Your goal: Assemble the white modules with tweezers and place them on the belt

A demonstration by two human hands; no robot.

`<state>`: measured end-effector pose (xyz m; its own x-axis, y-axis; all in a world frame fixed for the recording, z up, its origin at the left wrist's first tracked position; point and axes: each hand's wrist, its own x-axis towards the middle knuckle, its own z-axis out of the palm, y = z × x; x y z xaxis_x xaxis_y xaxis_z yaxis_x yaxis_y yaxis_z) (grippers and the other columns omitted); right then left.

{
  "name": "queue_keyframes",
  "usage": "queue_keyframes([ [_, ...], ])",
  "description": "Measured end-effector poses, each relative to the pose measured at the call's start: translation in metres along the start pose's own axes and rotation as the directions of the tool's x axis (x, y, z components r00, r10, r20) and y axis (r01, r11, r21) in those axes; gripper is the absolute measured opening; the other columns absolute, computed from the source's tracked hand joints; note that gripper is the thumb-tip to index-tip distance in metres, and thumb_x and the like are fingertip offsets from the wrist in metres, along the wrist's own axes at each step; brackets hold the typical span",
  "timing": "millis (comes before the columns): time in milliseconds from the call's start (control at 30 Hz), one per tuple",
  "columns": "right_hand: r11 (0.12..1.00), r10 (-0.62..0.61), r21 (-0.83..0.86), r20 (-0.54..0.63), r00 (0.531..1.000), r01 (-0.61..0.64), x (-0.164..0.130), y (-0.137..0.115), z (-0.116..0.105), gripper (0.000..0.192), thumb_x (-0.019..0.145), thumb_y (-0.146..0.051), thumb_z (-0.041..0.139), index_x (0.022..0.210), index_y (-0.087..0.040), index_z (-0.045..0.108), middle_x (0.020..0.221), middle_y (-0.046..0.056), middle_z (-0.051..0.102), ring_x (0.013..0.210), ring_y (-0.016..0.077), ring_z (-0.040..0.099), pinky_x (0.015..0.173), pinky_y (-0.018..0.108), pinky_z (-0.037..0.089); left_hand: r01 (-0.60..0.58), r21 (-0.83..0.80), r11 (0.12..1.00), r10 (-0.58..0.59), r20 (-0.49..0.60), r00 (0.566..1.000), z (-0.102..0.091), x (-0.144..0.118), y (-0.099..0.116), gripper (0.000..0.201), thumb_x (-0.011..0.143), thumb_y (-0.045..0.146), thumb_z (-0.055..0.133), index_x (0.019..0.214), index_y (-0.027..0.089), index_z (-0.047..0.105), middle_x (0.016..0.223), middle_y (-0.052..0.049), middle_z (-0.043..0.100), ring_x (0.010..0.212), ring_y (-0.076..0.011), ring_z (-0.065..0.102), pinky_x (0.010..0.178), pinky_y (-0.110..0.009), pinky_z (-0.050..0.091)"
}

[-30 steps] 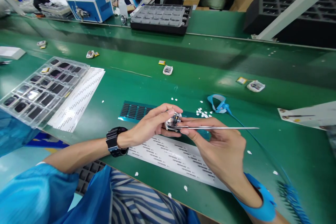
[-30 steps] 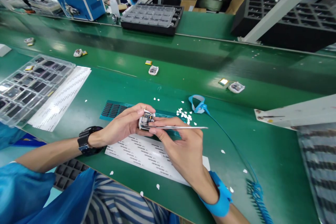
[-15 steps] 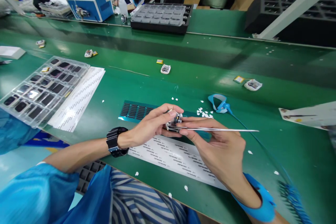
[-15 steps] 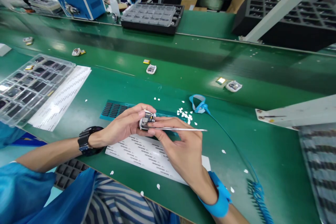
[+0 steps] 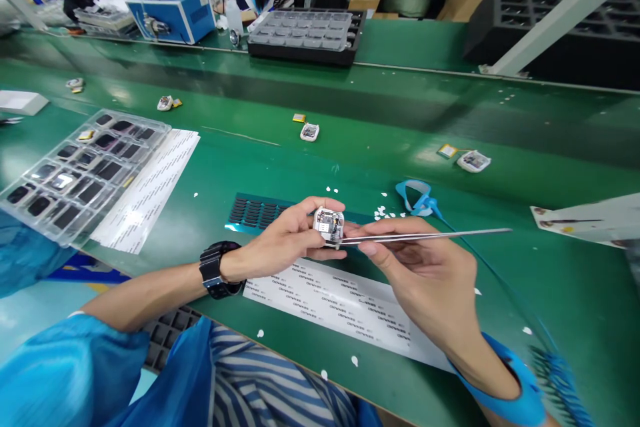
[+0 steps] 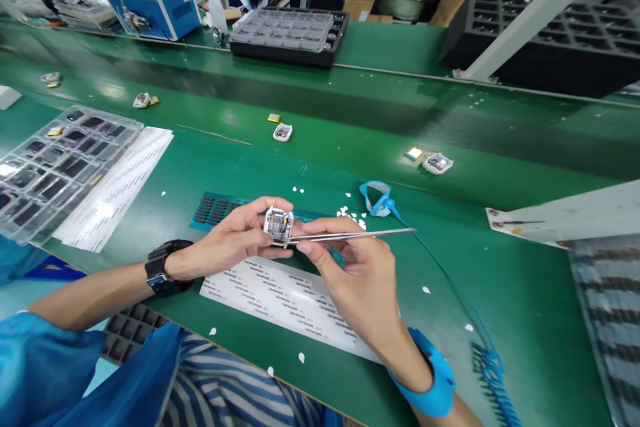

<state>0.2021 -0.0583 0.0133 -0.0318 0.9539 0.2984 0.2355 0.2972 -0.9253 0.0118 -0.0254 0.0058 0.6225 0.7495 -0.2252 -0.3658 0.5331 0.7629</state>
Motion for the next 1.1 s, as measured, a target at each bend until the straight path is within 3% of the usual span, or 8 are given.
queue_keyframes([
  [300,0.996,-0.086,0.026,0.028,0.996,0.086,0.001,0.002,0.000,0.007,0.087,-0.025,0.076,0.090,-0.031,0.075,0.088,0.000,0.079,0.086,0.0218,0.078,0.074,0.034,0.066,-0.037,0.015,0.999,0.037,-0.001,0.999,-0.001,0.001,-0.002,0.040,0.078,0.008,0.066,0.115,0.021,0.054,0.104,-0.006,0.075,0.100,-0.0161,0.072,0.101,-0.038,0.050],
  [567,0.995,-0.084,-0.053,0.080,0.993,0.088,0.001,0.000,0.000,0.003,0.086,-0.028,0.076,0.084,-0.026,0.074,0.084,0.002,0.079,0.082,0.0223,0.077,0.078,0.037,0.065,-0.057,0.088,0.995,0.058,-0.013,0.998,0.000,0.000,-0.003,0.039,0.080,0.009,0.068,0.114,0.020,0.053,0.106,-0.006,0.074,0.099,-0.0162,0.072,0.098,-0.037,0.052],
  [767,0.994,0.111,0.012,0.068,0.991,-0.112,0.011,-0.005,-0.014,0.020,0.083,-0.044,0.079,0.082,-0.026,0.071,0.078,0.003,0.076,0.069,0.0199,0.076,0.057,0.030,0.062,-0.032,0.136,0.990,0.042,-0.067,0.997,0.001,0.001,-0.002,0.037,0.080,0.006,0.068,0.109,0.019,0.049,0.103,-0.005,0.074,0.092,-0.0129,0.073,0.093,-0.032,0.054],
  [833,0.967,0.239,0.036,0.205,0.949,-0.251,0.014,-0.004,-0.022,0.030,0.079,-0.050,0.080,0.079,-0.023,0.067,0.072,0.002,0.073,0.063,0.0189,0.074,0.047,0.025,0.057,-0.047,0.157,0.986,0.058,-0.064,0.996,0.001,-0.001,-0.001,0.035,0.083,0.007,0.067,0.110,0.019,0.048,0.108,-0.007,0.072,0.095,-0.0125,0.073,0.091,-0.029,0.054],
  [967,0.875,0.415,0.036,0.455,0.788,-0.482,0.007,0.008,-0.032,0.041,0.074,-0.055,0.082,0.079,-0.020,0.060,0.067,0.001,0.069,0.060,0.0173,0.073,0.043,0.021,0.053,-0.032,0.238,0.971,0.028,0.017,0.999,0.003,-0.008,-0.006,0.032,0.089,0.019,0.066,0.112,0.020,0.044,0.120,-0.011,0.068,0.101,-0.0168,0.071,0.086,-0.031,0.054],
  [1100,0.858,0.424,0.035,0.518,0.743,-0.513,-0.003,0.024,-0.035,0.039,0.080,-0.053,0.077,0.081,-0.020,0.058,0.069,0.001,0.070,0.066,0.0152,0.073,0.056,0.023,0.058,0.023,0.368,0.930,-0.058,0.086,0.995,0.005,-0.012,-0.019,0.028,0.092,0.024,0.062,0.111,0.020,0.042,0.119,-0.012,0.066,0.102,-0.0192,0.069,0.087,-0.035,0.050],
])
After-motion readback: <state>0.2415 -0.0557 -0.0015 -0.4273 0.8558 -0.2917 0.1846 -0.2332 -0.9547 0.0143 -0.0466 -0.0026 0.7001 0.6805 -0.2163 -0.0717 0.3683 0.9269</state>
